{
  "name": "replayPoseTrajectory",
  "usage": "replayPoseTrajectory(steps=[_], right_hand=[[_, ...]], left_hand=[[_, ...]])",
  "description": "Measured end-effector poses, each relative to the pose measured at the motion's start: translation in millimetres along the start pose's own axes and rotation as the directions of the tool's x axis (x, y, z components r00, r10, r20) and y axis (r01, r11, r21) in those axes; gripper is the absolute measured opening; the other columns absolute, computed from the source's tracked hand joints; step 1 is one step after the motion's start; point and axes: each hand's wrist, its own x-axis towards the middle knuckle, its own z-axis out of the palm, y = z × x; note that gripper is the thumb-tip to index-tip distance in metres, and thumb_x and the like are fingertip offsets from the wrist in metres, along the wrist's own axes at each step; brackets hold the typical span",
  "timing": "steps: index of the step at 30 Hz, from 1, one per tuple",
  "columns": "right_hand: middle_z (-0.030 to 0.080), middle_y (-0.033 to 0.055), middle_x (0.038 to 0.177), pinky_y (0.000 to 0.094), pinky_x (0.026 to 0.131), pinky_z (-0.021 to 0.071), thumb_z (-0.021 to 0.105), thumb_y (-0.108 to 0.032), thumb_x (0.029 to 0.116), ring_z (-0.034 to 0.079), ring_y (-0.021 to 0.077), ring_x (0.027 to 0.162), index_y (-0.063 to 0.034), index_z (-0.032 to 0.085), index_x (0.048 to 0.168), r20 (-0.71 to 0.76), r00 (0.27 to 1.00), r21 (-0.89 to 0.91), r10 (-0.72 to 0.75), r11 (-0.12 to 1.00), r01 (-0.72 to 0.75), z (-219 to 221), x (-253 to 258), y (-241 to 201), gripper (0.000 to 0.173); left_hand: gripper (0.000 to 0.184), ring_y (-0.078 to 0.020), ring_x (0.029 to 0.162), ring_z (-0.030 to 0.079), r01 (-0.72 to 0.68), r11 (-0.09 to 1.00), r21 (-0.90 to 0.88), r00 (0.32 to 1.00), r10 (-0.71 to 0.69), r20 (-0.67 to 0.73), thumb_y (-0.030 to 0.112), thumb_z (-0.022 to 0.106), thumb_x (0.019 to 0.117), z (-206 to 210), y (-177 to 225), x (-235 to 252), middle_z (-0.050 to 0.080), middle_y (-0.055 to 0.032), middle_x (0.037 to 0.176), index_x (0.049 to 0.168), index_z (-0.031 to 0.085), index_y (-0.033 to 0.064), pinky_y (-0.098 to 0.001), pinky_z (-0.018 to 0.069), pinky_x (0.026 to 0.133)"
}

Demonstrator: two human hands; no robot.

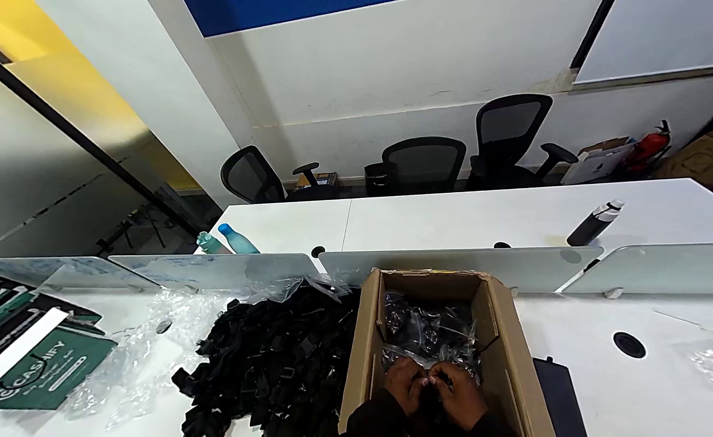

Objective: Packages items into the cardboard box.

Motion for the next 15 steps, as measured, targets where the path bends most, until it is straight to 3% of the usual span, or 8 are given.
replayPoseTrajectory(steps=[9, 15], right_hand=[[0.072, 0.0093, 0.108, 0.0495, 0.102, 0.0476, 0.057, -0.016, 0.0963, 0.066, 0.0267, 0.108, -0.0070, 0.071, 0.104, 0.135, 0.991, -0.329, 0.002, 0.943, 0.042, -4, -1, -16, 0.018], [0.071, 0.0090, 0.101, 0.0480, 0.097, 0.0512, 0.057, -0.018, 0.0958, 0.068, 0.0245, 0.099, -0.0073, 0.070, 0.102, 0.045, 0.999, -0.185, -0.015, 0.982, 0.023, 0, -1, -5, 0.018]], left_hand=[[0.024, -0.0320, 0.106, 0.066, -0.049, 0.995, 0.087, 0.990, 0.036, 0.140, 0.015, 0.056, 0.0996, -3, 5, -1, 0.069, -0.0202, 0.104, 0.101, 0.071, -0.0036, -0.0435, 0.0505, 0.102], [0.024, -0.0299, 0.103, 0.067, -0.032, 0.999, 0.015, 0.994, 0.030, 0.101, 0.015, 0.057, 0.1008, 0, -1, 0, 0.069, -0.0205, 0.103, 0.102, 0.070, -0.0044, -0.0403, 0.0522, 0.100]])
